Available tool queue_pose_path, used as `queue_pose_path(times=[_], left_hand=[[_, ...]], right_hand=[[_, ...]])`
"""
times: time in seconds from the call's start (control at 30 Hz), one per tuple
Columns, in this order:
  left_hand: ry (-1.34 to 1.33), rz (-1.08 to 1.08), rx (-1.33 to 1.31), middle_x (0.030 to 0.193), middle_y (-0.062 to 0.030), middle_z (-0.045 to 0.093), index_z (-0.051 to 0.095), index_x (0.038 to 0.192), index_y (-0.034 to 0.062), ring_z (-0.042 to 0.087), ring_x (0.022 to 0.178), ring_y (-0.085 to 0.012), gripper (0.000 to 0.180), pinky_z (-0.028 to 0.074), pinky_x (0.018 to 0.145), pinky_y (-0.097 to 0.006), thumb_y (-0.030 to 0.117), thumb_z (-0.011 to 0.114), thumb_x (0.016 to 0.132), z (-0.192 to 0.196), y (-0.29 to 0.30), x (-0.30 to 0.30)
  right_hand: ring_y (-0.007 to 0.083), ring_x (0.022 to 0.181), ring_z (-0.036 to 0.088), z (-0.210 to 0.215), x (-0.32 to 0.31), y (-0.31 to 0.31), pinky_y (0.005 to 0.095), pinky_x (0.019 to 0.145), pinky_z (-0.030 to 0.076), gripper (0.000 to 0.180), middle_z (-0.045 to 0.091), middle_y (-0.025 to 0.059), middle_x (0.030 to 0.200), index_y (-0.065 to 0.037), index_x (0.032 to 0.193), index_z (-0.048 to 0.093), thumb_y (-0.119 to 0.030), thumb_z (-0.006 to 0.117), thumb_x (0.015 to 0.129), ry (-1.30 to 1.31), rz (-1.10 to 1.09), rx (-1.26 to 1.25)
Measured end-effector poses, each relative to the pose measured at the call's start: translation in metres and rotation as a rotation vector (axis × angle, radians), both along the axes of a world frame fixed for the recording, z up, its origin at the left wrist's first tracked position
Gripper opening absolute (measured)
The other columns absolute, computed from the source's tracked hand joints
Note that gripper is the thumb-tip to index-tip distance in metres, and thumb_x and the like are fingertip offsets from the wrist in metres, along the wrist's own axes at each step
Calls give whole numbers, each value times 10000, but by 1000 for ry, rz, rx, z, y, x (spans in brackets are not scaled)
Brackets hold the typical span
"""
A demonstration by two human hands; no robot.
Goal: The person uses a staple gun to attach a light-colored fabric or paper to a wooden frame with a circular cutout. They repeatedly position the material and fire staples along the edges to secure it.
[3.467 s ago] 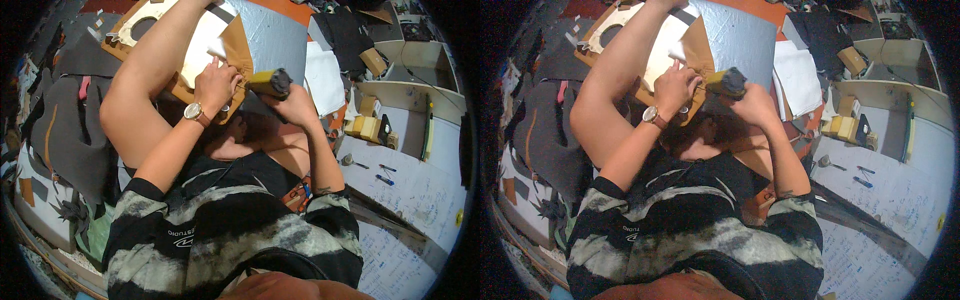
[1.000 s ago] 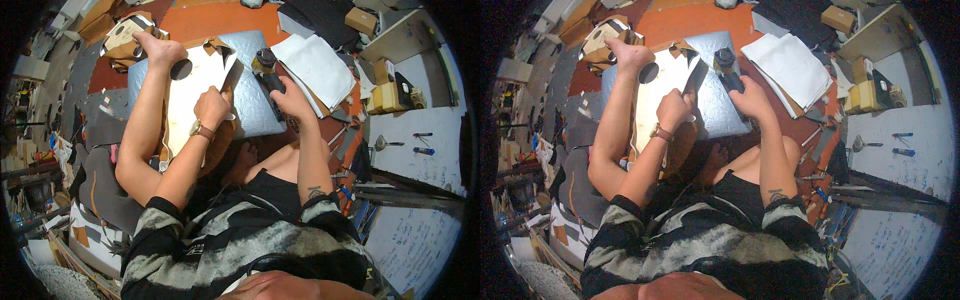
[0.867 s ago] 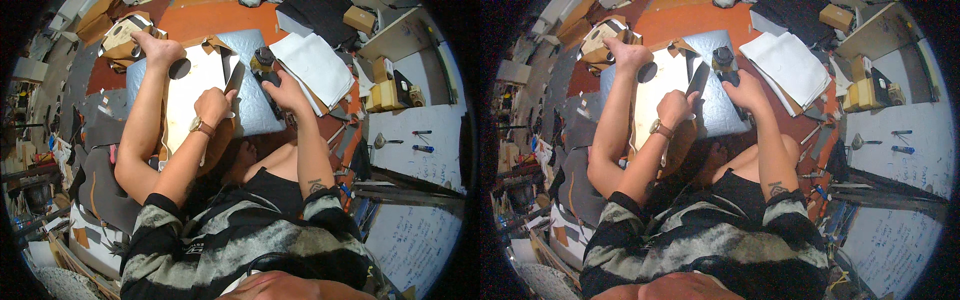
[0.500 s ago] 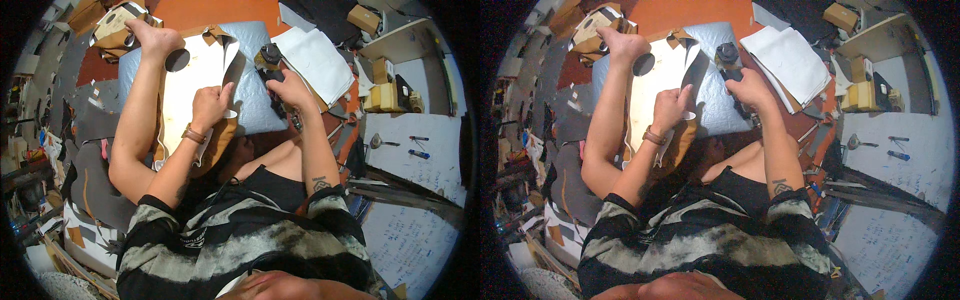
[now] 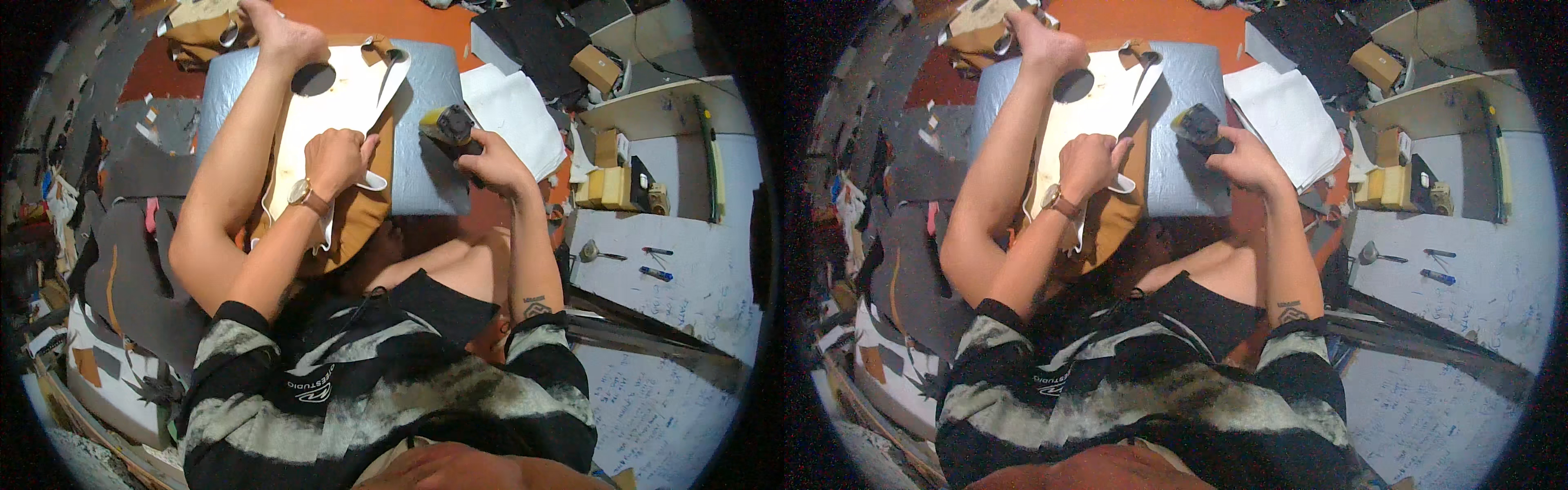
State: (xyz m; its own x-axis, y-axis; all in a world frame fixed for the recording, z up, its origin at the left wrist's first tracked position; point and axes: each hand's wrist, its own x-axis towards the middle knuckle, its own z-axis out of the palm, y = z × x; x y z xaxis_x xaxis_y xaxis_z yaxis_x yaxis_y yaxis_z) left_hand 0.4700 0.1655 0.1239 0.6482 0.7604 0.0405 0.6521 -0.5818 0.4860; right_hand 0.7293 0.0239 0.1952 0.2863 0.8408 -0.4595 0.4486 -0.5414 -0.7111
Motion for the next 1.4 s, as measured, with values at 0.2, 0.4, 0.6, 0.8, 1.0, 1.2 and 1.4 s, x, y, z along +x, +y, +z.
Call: queue_pose_path(times=[0.2,0.4,0.6,0.8,1.0,1.2,1.4], left_hand=[[53,21,-40,753,-218,735,798,775,75,730,716,-427,464,581,676,-515,454,672,1012,-7,2,3],[52,9,-48,759,-201,736,787,788,84,730,742,-421,484,569,710,-529,460,619,1043,-10,2,1],[64,52,-251,804,-222,748,819,877,88,743,804,-421,530,574,749,-511,515,567,1065,14,1,-1],[296,-150,-397,830,-217,762,833,929,62,761,827,-401,684,592,766,-480,692,576,1005,65,-55,-15],[298,-223,-98,816,-152,766,833,883,81,762,811,-384,536,600,742,-490,606,733,927,53,-81,-9],[126,-167,114,974,-152,695,821,869,40,655,985,-357,396,569,857,-473,431,782,916,30,-64,-42],[78,-232,375,967,-185,741,830,933,65,701,979,-362,396,575,843,-477,447,733,967,9,-48,-54]], right_hand=[[263,926,764,10,-26,16,394,853,579,414,800,181,992,-43,1176,793,-248,837,818,-157,216,1],[347,933,781,5,-29,48,431,867,594,434,801,207,980,-30,1125,795,-319,841,805,-274,308,-149],[426,1014,761,-10,-26,51,467,908,594,468,778,265,1044,-16,1115,785,-349,818,788,-373,388,-93],[413,999,769,-24,-22,46,456,924,595,459,787,254,1047,-29,1121,799,-348,813,790,-332,368,-29],[385,976,778,-30,-21,45,436,918,592,455,799,225,1051,-59,1137,812,-378,821,812,-303,347,26],[393,955,773,-23,-29,39,443,902,589,460,796,228,1024,-37,1145,790,-348,808,807,-285,355,55],[326,1082,751,1,-43,1,411,969,555,431,783,224,1138,-9,1229,739,-241,773,867,-236,448,108]])
